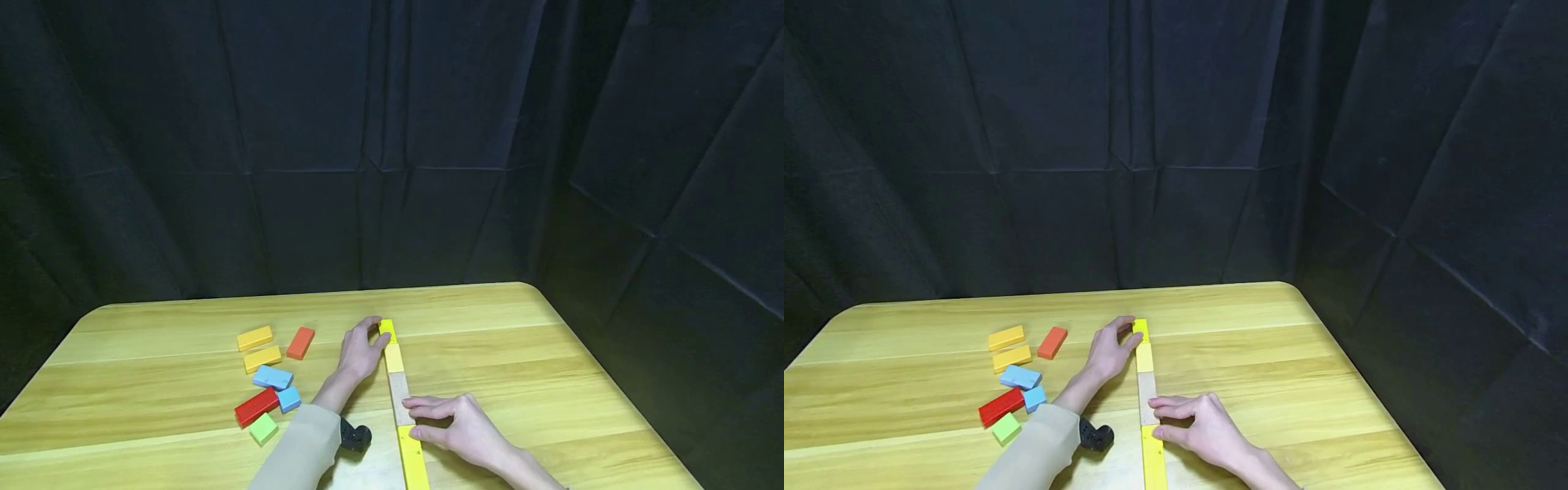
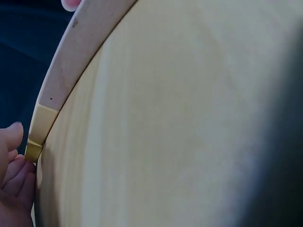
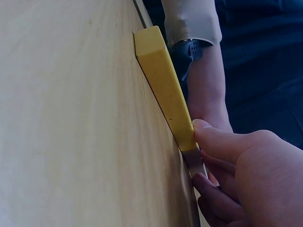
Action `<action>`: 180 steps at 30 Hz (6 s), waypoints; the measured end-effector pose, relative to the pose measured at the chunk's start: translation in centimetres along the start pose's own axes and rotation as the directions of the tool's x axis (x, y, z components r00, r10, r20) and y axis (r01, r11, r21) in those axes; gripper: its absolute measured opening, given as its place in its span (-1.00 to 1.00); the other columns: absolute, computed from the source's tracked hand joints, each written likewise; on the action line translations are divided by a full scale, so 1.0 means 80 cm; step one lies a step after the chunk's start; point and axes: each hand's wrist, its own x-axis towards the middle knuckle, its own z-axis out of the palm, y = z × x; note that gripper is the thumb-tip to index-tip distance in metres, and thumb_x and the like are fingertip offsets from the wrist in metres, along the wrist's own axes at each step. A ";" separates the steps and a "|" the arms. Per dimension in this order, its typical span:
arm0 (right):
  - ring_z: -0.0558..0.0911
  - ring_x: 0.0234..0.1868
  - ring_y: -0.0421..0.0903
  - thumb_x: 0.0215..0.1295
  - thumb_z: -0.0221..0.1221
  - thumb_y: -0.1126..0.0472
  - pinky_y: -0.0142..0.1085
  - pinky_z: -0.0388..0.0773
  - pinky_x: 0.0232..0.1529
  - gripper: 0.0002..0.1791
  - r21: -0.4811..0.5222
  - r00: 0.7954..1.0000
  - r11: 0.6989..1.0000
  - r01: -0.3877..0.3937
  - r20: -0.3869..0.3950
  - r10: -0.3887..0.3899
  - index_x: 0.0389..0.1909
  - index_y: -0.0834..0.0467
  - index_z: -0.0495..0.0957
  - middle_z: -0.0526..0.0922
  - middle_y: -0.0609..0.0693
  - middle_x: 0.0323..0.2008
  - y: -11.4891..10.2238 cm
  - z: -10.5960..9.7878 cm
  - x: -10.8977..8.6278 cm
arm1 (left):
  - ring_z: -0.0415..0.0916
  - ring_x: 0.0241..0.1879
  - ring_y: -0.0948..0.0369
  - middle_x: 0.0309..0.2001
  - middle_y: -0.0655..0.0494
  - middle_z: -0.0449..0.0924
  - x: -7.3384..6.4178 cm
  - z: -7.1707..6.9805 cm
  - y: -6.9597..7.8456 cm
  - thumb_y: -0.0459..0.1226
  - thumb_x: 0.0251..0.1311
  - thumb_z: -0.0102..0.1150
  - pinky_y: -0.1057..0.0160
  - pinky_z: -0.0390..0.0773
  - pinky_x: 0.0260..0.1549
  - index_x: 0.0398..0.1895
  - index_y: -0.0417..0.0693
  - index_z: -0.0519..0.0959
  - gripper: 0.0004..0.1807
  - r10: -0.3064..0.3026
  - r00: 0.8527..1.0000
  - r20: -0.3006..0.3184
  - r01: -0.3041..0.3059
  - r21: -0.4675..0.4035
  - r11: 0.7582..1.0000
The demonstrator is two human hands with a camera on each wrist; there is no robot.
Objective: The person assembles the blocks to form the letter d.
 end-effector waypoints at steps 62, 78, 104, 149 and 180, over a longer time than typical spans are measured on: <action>0.61 0.20 -0.14 0.20 0.35 -0.14 -0.44 0.43 0.22 -0.60 0.017 1.000 1.000 -0.010 0.018 0.009 -0.05 0.00 0.75 0.67 -0.30 0.10 -0.002 -0.001 0.001 | 0.43 0.30 -0.14 0.27 -0.26 0.49 -0.023 -0.027 -0.008 -0.36 0.33 0.20 -0.05 0.42 0.31 0.31 -0.31 0.40 -0.50 0.036 0.997 0.069 -0.025 -0.161 0.987; 0.59 0.23 -0.14 0.18 0.35 -0.16 -0.36 0.41 0.29 -0.58 0.004 0.999 0.999 -0.037 0.013 0.037 -0.04 0.01 0.74 0.66 -0.33 0.11 -0.004 -0.001 -0.001 | 0.41 0.30 -0.15 0.27 -0.22 0.51 -0.083 -0.072 0.004 -0.28 0.34 0.22 -0.16 0.40 0.29 0.29 -0.27 0.45 -0.50 0.077 0.977 0.198 -0.064 -0.074 0.995; 0.59 0.23 -0.14 0.18 0.37 -0.14 -0.44 0.40 0.26 -0.60 0.027 0.999 0.999 -0.045 0.018 0.045 -0.05 0.00 0.75 0.67 -0.32 0.10 -0.004 0.000 0.000 | 0.56 0.19 -0.03 0.14 0.04 0.64 -0.175 -0.151 -0.011 -0.24 0.25 0.33 0.02 0.53 0.19 0.15 -0.04 0.61 -0.61 0.035 0.981 0.190 -0.019 -0.085 0.996; 0.58 0.24 -0.17 0.17 0.37 -0.15 -0.45 0.37 0.27 -0.60 0.020 0.998 0.998 -0.065 0.016 0.065 -0.04 -0.03 0.75 0.66 -0.36 0.09 -0.005 0.004 0.002 | 0.62 -0.02 0.14 0.03 -0.02 0.68 -0.154 -0.246 -0.092 -0.45 0.02 0.44 0.40 0.60 -0.02 0.08 -0.16 0.61 -0.52 -0.106 0.987 0.121 0.109 -0.021 0.994; 0.58 0.23 -0.17 0.17 0.37 -0.16 -0.46 0.37 0.27 -0.58 0.006 0.999 0.999 -0.053 0.016 0.052 -0.05 -0.01 0.75 0.67 -0.35 0.09 -0.006 0.003 0.003 | 0.64 0.00 0.13 0.05 -0.02 0.69 -0.156 -0.248 -0.093 -0.38 0.03 0.48 0.43 0.60 -0.03 0.13 -0.17 0.59 -0.47 -0.149 0.982 0.114 0.150 0.001 0.989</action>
